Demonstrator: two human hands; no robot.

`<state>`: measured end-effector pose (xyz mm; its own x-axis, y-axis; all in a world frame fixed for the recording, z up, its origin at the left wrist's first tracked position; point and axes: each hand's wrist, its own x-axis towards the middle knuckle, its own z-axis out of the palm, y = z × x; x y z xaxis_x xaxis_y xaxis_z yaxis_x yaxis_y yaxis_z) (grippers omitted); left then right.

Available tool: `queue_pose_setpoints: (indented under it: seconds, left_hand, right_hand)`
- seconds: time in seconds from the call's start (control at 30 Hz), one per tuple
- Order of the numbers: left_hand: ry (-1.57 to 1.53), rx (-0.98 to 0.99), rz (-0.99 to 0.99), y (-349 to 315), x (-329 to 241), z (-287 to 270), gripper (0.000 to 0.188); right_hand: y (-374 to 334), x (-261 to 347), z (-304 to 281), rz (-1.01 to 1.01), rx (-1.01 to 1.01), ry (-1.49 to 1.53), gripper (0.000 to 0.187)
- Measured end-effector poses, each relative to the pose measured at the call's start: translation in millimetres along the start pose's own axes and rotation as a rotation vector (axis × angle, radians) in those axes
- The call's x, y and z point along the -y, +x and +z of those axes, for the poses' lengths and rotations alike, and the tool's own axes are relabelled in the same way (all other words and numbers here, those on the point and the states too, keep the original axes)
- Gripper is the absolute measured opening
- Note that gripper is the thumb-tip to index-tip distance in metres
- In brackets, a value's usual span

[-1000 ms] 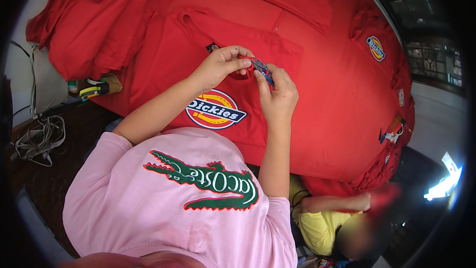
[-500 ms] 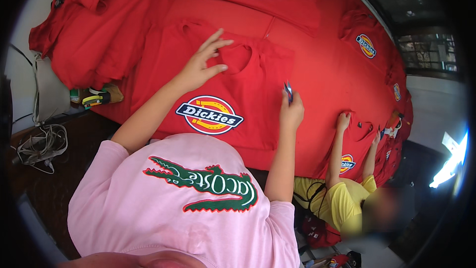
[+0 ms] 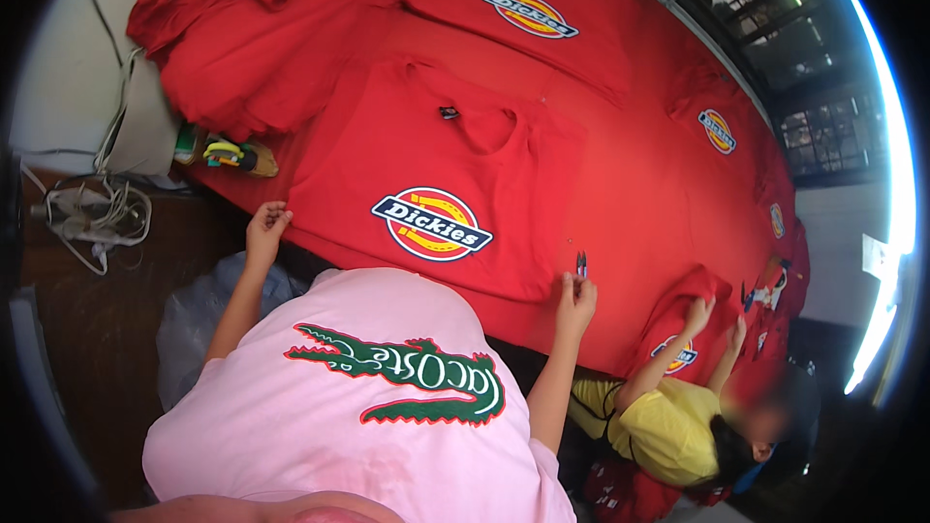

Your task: The person trims loose threads from red shirts using a small tool, spreads the shirts out on a workstation, and applies tape to specific areas of the fabric.

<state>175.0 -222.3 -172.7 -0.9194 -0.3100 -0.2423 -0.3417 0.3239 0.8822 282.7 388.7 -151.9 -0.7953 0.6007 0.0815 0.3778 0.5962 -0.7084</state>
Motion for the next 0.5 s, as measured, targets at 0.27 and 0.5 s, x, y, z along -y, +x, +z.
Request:
queue_pose_setpoints:
  seconds: [0.27,0.5]
  left_hand:
    - [0.571,0.06,0.344,-21.1,-27.2,-0.3,0.03]
    - [-0.313,0.381,0.344,-25.3,-183.5,-72.7,0.012]
  right_hand:
    - [-25.8,37.6,-8.9,-0.061,0.253,0.226,0.019]
    - [-14.3,122.3,-157.8,-0.077,0.31,0.952,0.012]
